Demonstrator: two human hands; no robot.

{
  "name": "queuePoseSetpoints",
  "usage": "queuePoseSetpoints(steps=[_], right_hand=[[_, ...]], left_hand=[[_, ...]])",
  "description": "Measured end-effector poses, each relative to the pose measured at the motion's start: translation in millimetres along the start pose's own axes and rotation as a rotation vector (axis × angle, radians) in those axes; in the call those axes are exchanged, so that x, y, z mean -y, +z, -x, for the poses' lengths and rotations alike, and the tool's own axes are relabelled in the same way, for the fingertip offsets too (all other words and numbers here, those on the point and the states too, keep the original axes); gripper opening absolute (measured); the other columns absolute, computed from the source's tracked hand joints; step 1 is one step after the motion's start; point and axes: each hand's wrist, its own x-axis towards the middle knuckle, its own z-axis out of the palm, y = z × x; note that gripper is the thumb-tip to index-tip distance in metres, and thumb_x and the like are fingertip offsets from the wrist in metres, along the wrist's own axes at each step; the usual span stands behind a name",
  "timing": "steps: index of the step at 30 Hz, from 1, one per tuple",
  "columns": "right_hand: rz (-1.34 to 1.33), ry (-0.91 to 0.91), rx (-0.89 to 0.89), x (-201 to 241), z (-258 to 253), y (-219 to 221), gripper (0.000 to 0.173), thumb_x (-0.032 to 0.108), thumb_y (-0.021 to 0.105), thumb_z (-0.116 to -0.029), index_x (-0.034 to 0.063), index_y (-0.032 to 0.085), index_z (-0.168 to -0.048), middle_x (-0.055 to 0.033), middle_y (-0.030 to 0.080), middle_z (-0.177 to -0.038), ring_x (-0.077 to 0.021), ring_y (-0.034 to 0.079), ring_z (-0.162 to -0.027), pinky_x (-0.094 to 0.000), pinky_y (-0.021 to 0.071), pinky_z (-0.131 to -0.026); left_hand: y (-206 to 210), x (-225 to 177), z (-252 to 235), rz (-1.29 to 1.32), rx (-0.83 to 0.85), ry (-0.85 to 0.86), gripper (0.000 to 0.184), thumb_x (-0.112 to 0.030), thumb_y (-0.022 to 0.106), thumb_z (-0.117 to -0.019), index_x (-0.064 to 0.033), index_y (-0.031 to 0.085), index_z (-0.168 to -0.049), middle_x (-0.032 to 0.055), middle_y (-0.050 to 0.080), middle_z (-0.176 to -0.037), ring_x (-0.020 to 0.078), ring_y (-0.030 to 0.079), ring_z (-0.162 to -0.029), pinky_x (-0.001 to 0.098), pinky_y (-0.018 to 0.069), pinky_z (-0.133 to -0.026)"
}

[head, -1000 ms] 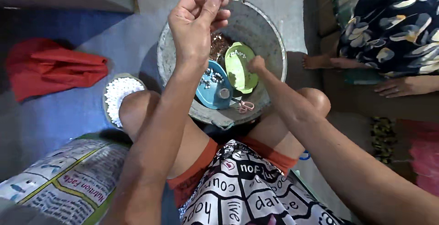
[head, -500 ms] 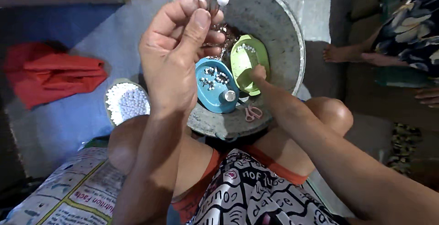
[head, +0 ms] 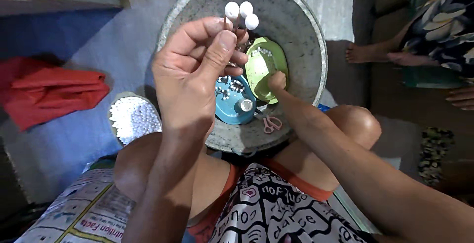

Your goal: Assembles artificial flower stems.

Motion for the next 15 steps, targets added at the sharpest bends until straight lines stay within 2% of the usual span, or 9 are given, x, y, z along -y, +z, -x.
queuePoseSetpoints(steps=[2, 3, 4, 5, 7, 9, 10, 13, 15], right_hand=[[0.058, -0.034, 0.042, 1, -7, 2, 0.043, 0.023, 0.044, -0.1086, -0.0020, 0.055, -0.141, -0.0235, 0.057, -0.143, -0.0378, 0.055, -0.134, -0.0532, 0.0463, -0.108], [0.082, -0.107, -0.027, -4, -18, 14, 0.043, 0.026, 0.046, -0.1076, -0.0004, 0.056, -0.140, -0.0234, 0.060, -0.139, -0.0383, 0.058, -0.129, -0.0548, 0.0487, -0.104], [0.081, -0.231, -0.218, -12, -39, 40, 0.041, 0.030, 0.049, -0.1040, 0.0023, 0.062, -0.131, -0.0220, 0.067, -0.125, -0.0377, 0.067, -0.115, -0.0560, 0.0551, -0.093], [0.052, -0.309, -0.266, -12, -53, 51, 0.039, 0.031, 0.049, -0.1048, 0.0047, 0.060, -0.131, -0.0203, 0.068, -0.121, -0.0368, 0.069, -0.110, -0.0566, 0.0566, -0.090], [-0.054, -0.421, -0.218, -2, -61, 51, 0.036, 0.022, 0.049, -0.1061, 0.0061, 0.052, -0.139, -0.0205, 0.070, -0.116, -0.0383, 0.070, -0.106, -0.0583, 0.0575, -0.089], [-0.146, -0.482, -0.218, 11, -63, 52, 0.042, 0.019, 0.047, -0.1067, 0.0048, 0.044, -0.147, -0.0215, 0.070, -0.115, -0.0385, 0.070, -0.106, -0.0572, 0.0571, -0.091], [-0.181, -0.504, -0.249, 17, -65, 54, 0.043, 0.018, 0.045, -0.1068, 0.0033, 0.045, -0.147, -0.0223, 0.069, -0.117, -0.0388, 0.070, -0.107, -0.0566, 0.0562, -0.093], [-0.244, -0.549, -0.297, 35, -71, 57, 0.039, 0.024, 0.044, -0.1067, 0.0019, 0.064, -0.132, -0.0216, 0.069, -0.121, -0.0377, 0.068, -0.112, -0.0561, 0.0540, -0.097], [-0.317, -0.523, -0.258, 47, -74, 55, 0.036, 0.033, 0.059, -0.0987, 0.0054, 0.071, -0.120, -0.0173, 0.072, -0.111, -0.0343, 0.070, -0.102, -0.0565, 0.0547, -0.091]], left_hand=[[1, -2, 2, -0.012, 0.000, -0.014, 0.015, -0.002, 0.057, -0.1034, -0.0019, 0.062, -0.118, 0.0097, 0.072, -0.108, 0.0179, 0.074, -0.086, 0.0297, 0.0646, -0.073], [1, -2, 3, -0.015, 0.000, -0.009, 0.015, -0.001, 0.057, -0.1031, -0.0015, 0.062, -0.118, 0.0100, 0.072, -0.108, 0.0183, 0.074, -0.086, 0.0299, 0.0647, -0.073], [0, -3, 4, -0.024, 0.008, -0.005, 0.016, -0.002, 0.057, -0.1034, -0.0014, 0.062, -0.119, 0.0102, 0.071, -0.109, 0.0186, 0.073, -0.086, 0.0300, 0.0646, -0.073], [-1, -3, 7, -0.039, 0.025, -0.002, 0.017, -0.003, 0.057, -0.1041, -0.0025, 0.061, -0.121, 0.0096, 0.070, -0.111, 0.0180, 0.073, -0.088, 0.0292, 0.0643, -0.074], [-1, -4, 9, -0.054, 0.034, 0.003, 0.018, -0.004, 0.057, -0.1045, -0.0029, 0.061, -0.122, 0.0095, 0.070, -0.112, 0.0180, 0.073, -0.089, 0.0289, 0.0640, -0.075], [-1, -4, 9, -0.063, 0.035, 0.002, 0.017, -0.005, 0.056, -0.1046, -0.0029, 0.060, -0.122, 0.0093, 0.070, -0.111, 0.0184, 0.073, -0.089, 0.0297, 0.0642, -0.077], [-1, -4, 8, -0.065, 0.034, 0.003, 0.017, -0.005, 0.056, -0.1046, -0.0029, 0.060, -0.121, 0.0093, 0.070, -0.110, 0.0187, 0.073, -0.088, 0.0303, 0.0643, -0.077], [0, -4, 3, -0.071, 0.017, 0.010, 0.015, -0.004, 0.056, -0.1043, -0.0017, 0.061, -0.118, 0.0104, 0.070, -0.110, 0.0199, 0.073, -0.087, 0.0319, 0.0643, -0.075], [1, -4, 2, -0.069, 0.008, 0.012, 0.015, -0.004, 0.056, -0.1041, -0.0013, 0.062, -0.117, 0.0107, 0.070, -0.110, 0.0201, 0.073, -0.087, 0.0324, 0.0646, -0.075]])
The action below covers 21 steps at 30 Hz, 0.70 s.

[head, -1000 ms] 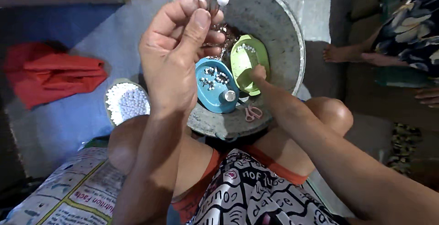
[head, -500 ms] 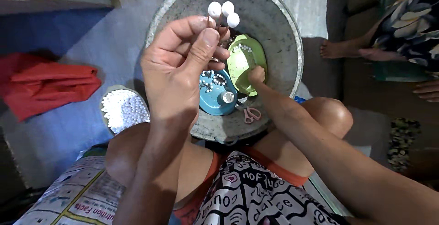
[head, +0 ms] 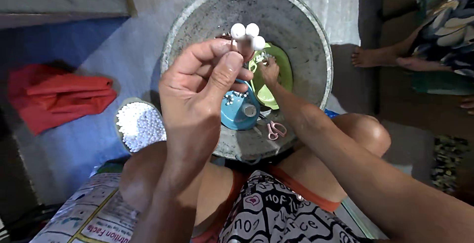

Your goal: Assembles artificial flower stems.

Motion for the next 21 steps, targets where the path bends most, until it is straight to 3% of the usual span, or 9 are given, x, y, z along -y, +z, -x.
queuePoseSetpoints(steps=[2, 4, 8, 14, 16, 17, 18, 19, 21], right_hand=[[-0.017, 0.027, 0.008, 5, -6, 4, 0.035, 0.032, 0.067, -0.0936, 0.0076, 0.072, -0.118, -0.0157, 0.073, -0.111, -0.0337, 0.070, -0.099, -0.0573, 0.0552, -0.089], [0.007, 0.058, 0.042, 9, -10, 6, 0.040, 0.036, 0.070, -0.0939, 0.0088, 0.071, -0.124, -0.0177, 0.073, -0.114, -0.0371, 0.070, -0.105, -0.0604, 0.0536, -0.094], [0.068, 0.109, 0.076, 21, -7, 5, 0.041, 0.038, 0.066, -0.0974, 0.0098, 0.069, -0.127, -0.0220, 0.070, -0.121, -0.0423, 0.066, -0.115, -0.0631, 0.0512, -0.097], [-0.006, 0.137, 0.065, 21, -2, -3, 0.038, 0.039, 0.056, -0.1009, 0.0089, 0.072, -0.119, -0.0190, 0.072, -0.113, -0.0383, 0.068, -0.110, -0.0629, 0.0519, -0.094], [-0.277, 0.230, 0.064, 28, 14, -17, 0.040, 0.041, 0.059, -0.1009, 0.0061, 0.072, -0.116, -0.0152, 0.073, -0.107, -0.0304, 0.069, -0.101, -0.0558, 0.0539, -0.089], [-0.466, 0.278, 0.101, 37, 26, -28, 0.040, 0.041, 0.060, -0.1019, 0.0063, 0.071, -0.118, -0.0102, 0.073, -0.108, -0.0225, 0.067, -0.095, -0.0467, 0.0543, -0.085], [-0.655, 0.304, 0.162, 46, 38, -40, 0.040, 0.042, 0.059, -0.1026, 0.0087, 0.069, -0.122, -0.0043, 0.073, -0.108, -0.0139, 0.063, -0.083, -0.0357, 0.0510, -0.072], [-0.849, 0.292, 0.236, 59, 52, -54, 0.034, 0.041, 0.059, -0.1027, 0.0129, 0.067, -0.120, 0.0021, 0.070, -0.100, -0.0061, 0.055, -0.069, -0.0251, 0.0451, -0.059], [-1.185, 0.180, 0.428, 93, 94, -96, 0.022, 0.037, 0.058, -0.1031, 0.0182, 0.064, -0.115, 0.0057, 0.064, -0.094, -0.0029, 0.052, -0.064, -0.0193, 0.0433, -0.055]], left_hand=[[1, 0, -1, 0.000, -0.007, 0.002, 0.014, -0.004, 0.057, -0.1037, -0.0013, 0.063, -0.117, 0.0104, 0.071, -0.109, 0.0200, 0.073, -0.087, 0.0324, 0.0647, -0.075], [2, 2, -2, 0.007, -0.007, 0.007, 0.014, -0.003, 0.058, -0.1033, -0.0009, 0.063, -0.116, 0.0104, 0.071, -0.108, 0.0200, 0.073, -0.087, 0.0327, 0.0646, -0.076], [3, 2, 0, 0.025, -0.019, -0.010, 0.013, -0.002, 0.057, -0.1028, -0.0012, 0.063, -0.114, 0.0101, 0.072, -0.106, 0.0188, 0.073, -0.086, 0.0323, 0.0641, -0.076], [1, 4, 3, 0.052, 0.001, 0.013, 0.015, -0.002, 0.058, -0.1025, -0.0014, 0.063, -0.116, 0.0108, 0.071, -0.108, 0.0195, 0.073, -0.088, 0.0326, 0.0638, -0.078], [1, 7, 3, 0.088, -0.009, 0.011, 0.015, -0.002, 0.061, -0.1013, -0.0024, 0.063, -0.116, 0.0108, 0.071, -0.108, 0.0197, 0.073, -0.089, 0.0331, 0.0641, -0.080], [1, 8, 2, 0.117, -0.021, 0.011, 0.015, 0.000, 0.061, -0.1005, -0.0015, 0.062, -0.115, 0.0119, 0.071, -0.107, 0.0208, 0.073, -0.088, 0.0349, 0.0641, -0.080], [2, 9, 0, 0.142, -0.032, 0.023, 0.015, 0.003, 0.061, -0.0993, 0.0006, 0.061, -0.114, 0.0141, 0.072, -0.106, 0.0233, 0.074, -0.088, 0.0380, 0.0644, -0.081], [3, 10, -2, 0.156, -0.040, 0.033, 0.015, 0.004, 0.061, -0.0990, 0.0021, 0.060, -0.114, 0.0158, 0.072, -0.106, 0.0252, 0.074, -0.089, 0.0402, 0.0646, -0.082], [6, 12, -2, 0.156, -0.055, 0.046, 0.015, 0.003, 0.060, -0.0997, 0.0028, 0.060, -0.115, 0.0165, 0.072, -0.106, 0.0255, 0.074, -0.088, 0.0399, 0.0645, -0.080]])
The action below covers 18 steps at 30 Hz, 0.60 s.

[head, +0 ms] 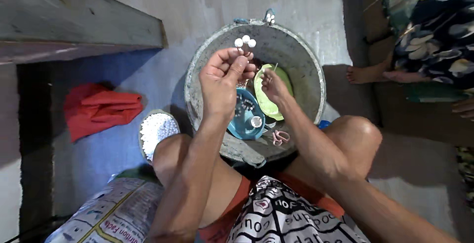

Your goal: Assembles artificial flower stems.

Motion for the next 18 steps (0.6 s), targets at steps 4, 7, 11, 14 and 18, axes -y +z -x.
queuePoseSetpoints(steps=[4, 7, 11, 14, 18], right_hand=[[-0.044, -0.165, 0.361, 56, 115, 49, 0.025, 0.040, 0.054, -0.1055, 0.0177, 0.065, -0.109, 0.0056, 0.063, -0.092, -0.0036, 0.056, -0.073, -0.0197, 0.0488, -0.065], [-0.002, -0.151, 0.409, 86, 151, 79, 0.024, 0.042, 0.057, -0.1036, 0.0203, 0.066, -0.101, 0.0076, 0.062, -0.087, -0.0015, 0.056, -0.071, -0.0192, 0.0494, -0.065], [0.037, -0.192, 0.401, 101, 192, 94, 0.029, 0.048, 0.060, -0.1015, 0.0195, 0.068, -0.106, 0.0064, 0.063, -0.089, -0.0031, 0.058, -0.073, -0.0212, 0.0524, -0.068], [0.030, -0.235, 0.391, 110, 201, 96, 0.032, 0.047, 0.061, -0.1012, 0.0191, 0.069, -0.115, 0.0049, 0.064, -0.092, -0.0059, 0.059, -0.075, -0.0259, 0.0547, -0.073], [0.053, -0.267, 0.382, 121, 203, 91, 0.033, 0.049, 0.059, -0.1018, 0.0222, 0.070, -0.117, 0.0065, 0.061, -0.085, -0.0044, 0.051, -0.064, -0.0222, 0.0486, -0.062]], left_hand=[[10, 1, 8, -0.081, -0.058, 0.072, 0.015, -0.001, 0.064, -0.0994, 0.0024, 0.062, -0.114, 0.0145, 0.073, -0.105, 0.0236, 0.074, -0.086, 0.0370, 0.0644, -0.075], [19, -2, 25, -0.224, -0.023, 0.214, 0.016, -0.007, 0.064, -0.1008, -0.0006, 0.064, -0.115, 0.0119, 0.074, -0.105, 0.0212, 0.073, -0.085, 0.0353, 0.0636, -0.072], [30, -9, 51, -0.318, 0.060, 0.365, 0.017, -0.012, 0.063, -0.1028, -0.0077, 0.065, -0.119, 0.0072, 0.072, -0.107, 0.0168, 0.071, -0.088, 0.0328, 0.0613, -0.076], [39, -10, 52, -0.263, 0.092, 0.397, 0.017, -0.010, 0.064, -0.1019, -0.0058, 0.064, -0.119, 0.0088, 0.073, -0.107, 0.0189, 0.072, -0.090, 0.0357, 0.0629, -0.079], [48, -6, 55, -0.271, 0.080, 0.411, 0.018, -0.013, 0.067, -0.1006, -0.0094, 0.065, -0.118, 0.0064, 0.071, -0.104, 0.0192, 0.071, -0.088, 0.0390, 0.0628, -0.078]])
